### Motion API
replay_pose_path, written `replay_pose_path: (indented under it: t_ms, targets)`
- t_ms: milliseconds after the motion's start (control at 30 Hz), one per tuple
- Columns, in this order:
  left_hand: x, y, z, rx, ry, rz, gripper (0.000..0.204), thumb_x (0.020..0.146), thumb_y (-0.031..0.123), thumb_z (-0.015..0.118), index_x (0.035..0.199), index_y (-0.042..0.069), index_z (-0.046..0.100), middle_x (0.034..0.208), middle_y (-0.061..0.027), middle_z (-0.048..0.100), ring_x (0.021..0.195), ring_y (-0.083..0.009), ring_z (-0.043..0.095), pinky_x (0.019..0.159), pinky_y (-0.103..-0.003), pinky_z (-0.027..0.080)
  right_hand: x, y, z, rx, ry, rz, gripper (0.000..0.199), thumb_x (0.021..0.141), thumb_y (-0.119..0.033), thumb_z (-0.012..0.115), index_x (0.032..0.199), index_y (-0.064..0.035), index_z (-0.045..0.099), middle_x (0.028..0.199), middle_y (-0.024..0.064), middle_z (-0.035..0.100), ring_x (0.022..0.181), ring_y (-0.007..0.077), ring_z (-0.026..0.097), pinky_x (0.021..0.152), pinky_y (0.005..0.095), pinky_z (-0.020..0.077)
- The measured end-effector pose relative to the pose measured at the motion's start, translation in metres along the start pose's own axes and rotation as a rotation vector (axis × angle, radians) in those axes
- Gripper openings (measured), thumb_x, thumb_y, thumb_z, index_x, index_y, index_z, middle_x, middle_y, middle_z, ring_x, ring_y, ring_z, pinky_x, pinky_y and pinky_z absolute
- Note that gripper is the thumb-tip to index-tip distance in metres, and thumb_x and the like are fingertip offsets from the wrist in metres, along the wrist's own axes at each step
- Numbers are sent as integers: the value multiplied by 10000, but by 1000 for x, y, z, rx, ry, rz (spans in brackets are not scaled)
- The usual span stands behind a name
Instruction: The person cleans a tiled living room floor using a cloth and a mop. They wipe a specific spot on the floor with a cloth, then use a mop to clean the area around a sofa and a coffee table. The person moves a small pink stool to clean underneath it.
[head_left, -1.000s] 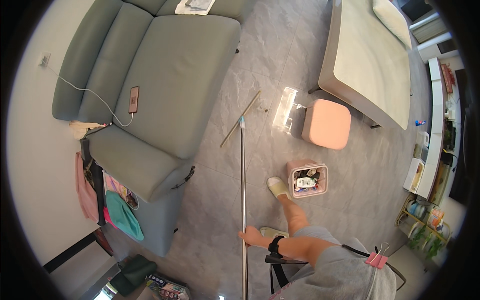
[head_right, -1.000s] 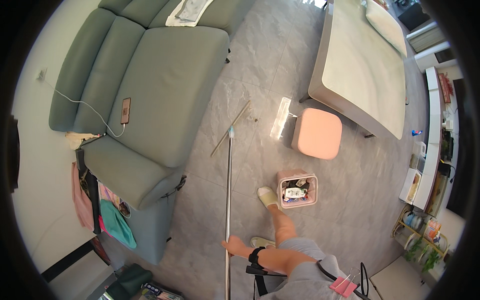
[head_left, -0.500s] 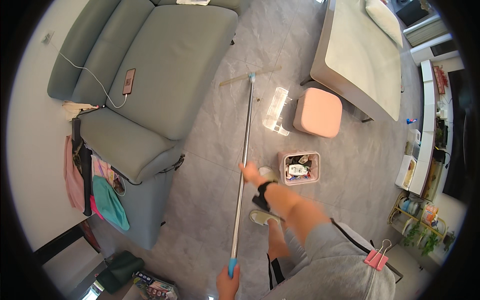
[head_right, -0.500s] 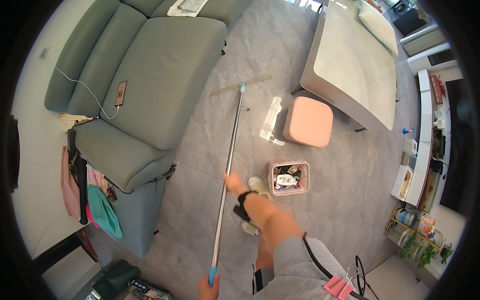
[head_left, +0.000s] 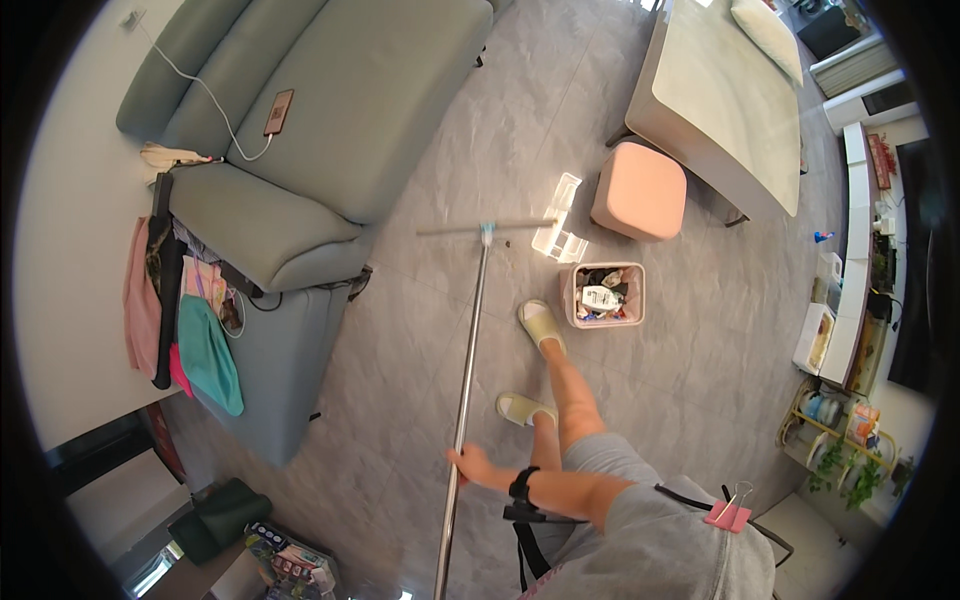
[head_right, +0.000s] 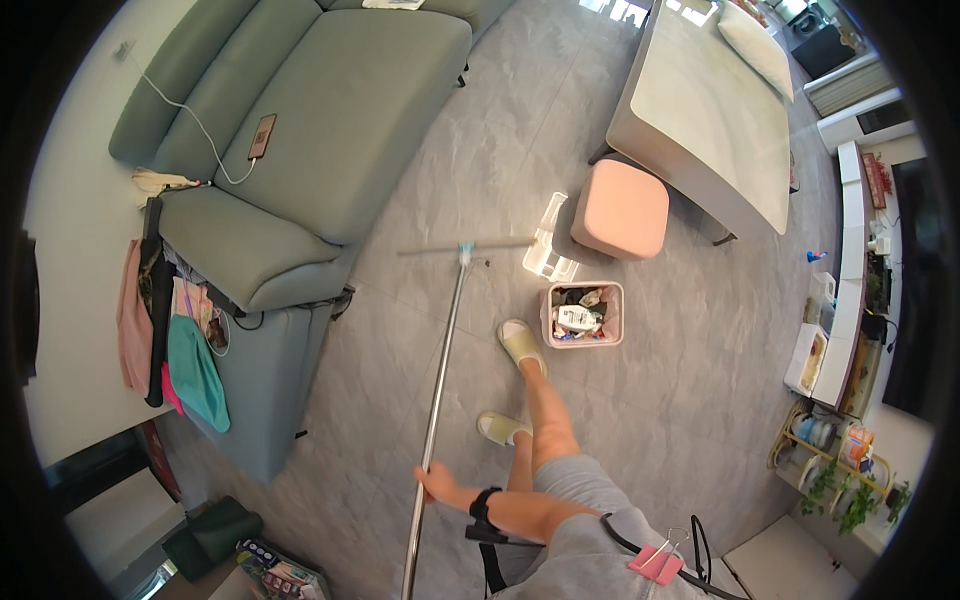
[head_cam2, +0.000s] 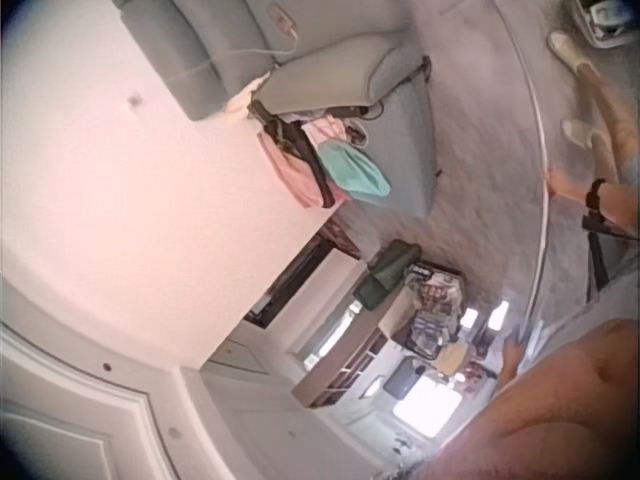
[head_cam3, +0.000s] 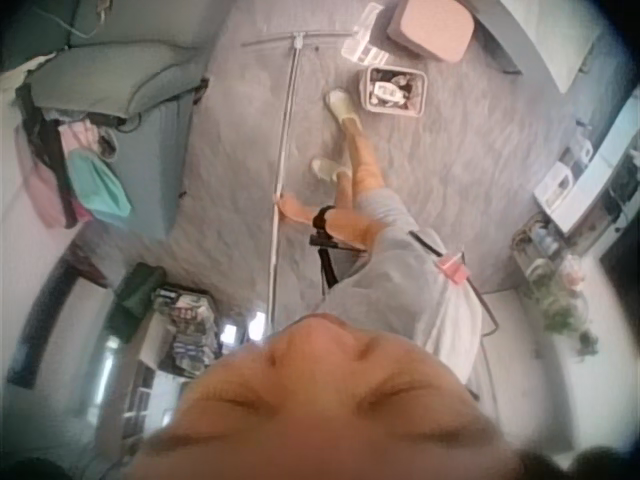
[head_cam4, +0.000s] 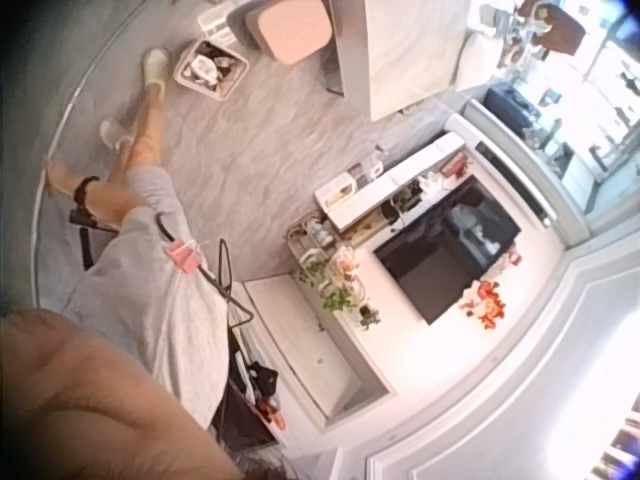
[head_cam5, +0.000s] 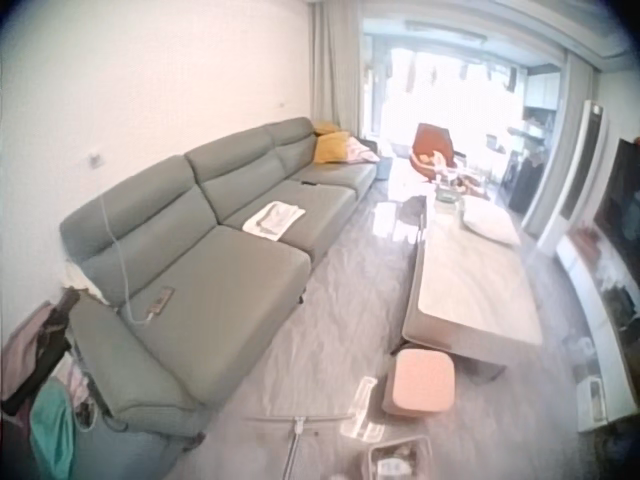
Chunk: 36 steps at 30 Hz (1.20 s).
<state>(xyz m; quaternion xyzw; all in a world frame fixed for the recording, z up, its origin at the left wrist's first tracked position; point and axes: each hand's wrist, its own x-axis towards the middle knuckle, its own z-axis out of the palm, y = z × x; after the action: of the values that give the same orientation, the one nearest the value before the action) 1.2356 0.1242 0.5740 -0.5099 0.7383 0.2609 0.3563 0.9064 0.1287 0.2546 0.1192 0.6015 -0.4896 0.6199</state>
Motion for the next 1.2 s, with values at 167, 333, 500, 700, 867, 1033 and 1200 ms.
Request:
replay_pose_path:
  t_ms: [167, 333, 500, 700, 867, 1033, 1200]
  targets:
    - [69, 78, 18, -244, 48, 49, 360, 870, 312, 578, 970, -33, 586, 796, -221, 642, 693, -408, 592, 602, -419, 470, 81, -68, -33, -294, 87, -174, 417, 856, -336, 532, 670, 33, 591, 523, 138, 584, 444, 213, 599, 448, 356, 491]
    - [88, 72, 53, -453, -57, 34, 311, 878, 279, 556, 865, -32, 557, 696, -183, 580, 611, -281, 534, 547, -393, 433, 123, -65, -52, -66, 71, -80, 458, 873, -345, 532, 603, 22, 568, 526, 133, 597, 447, 214, 603, 457, 348, 501]
    - [12, 6, 59, -194, -1, 150, 313, 878, 269, 550, 814, -37, 556, 599, -173, 525, 512, -253, 466, 473, -391, 370, 34, 48, -5, -199, 38, -34, 423, 811, -307, 564, 609, 63, 581, 515, 141, 577, 441, 235, 606, 438, 353, 497]
    - [-1, -8, 58, -254, -101, -21, 328, 876, 289, 552, 845, -37, 575, 609, -193, 545, 522, -297, 498, 483, -414, 385, -27, 92, 11, -288, 118, 19, 420, 794, -327, 602, 645, 65, 582, 535, 145, 584, 505, 247, 634, 493, 373, 512]
    - [35, 21, 71, -336, -50, 89, 344, 874, 305, 553, 871, -37, 591, 618, -210, 561, 529, -334, 524, 491, -433, 396, 47, 40, -43, -315, 196, -78, 449, 802, -385, 584, 667, 43, 592, 590, 175, 610, 589, 323, 641, 590, 426, 503]
    - [95, 43, 60, -37, 100, 222, 380, 869, 361, 549, 936, -7, 619, 597, -220, 565, 559, -412, 548, 533, -490, 426, 97, -17, -89, -79, 138, -10, 435, 858, -344, 532, 753, 72, 599, 645, 167, 636, 511, 265, 634, 488, 360, 529]
    - [48, -10, -24, 237, 68, -33, 408, 874, 413, 542, 978, 30, 633, 735, -208, 612, 664, -404, 566, 611, -470, 455, 51, 23, -10, 165, -40, 167, 346, 876, -280, 517, 876, 65, 539, 726, 164, 642, 603, 253, 657, 479, 360, 546]
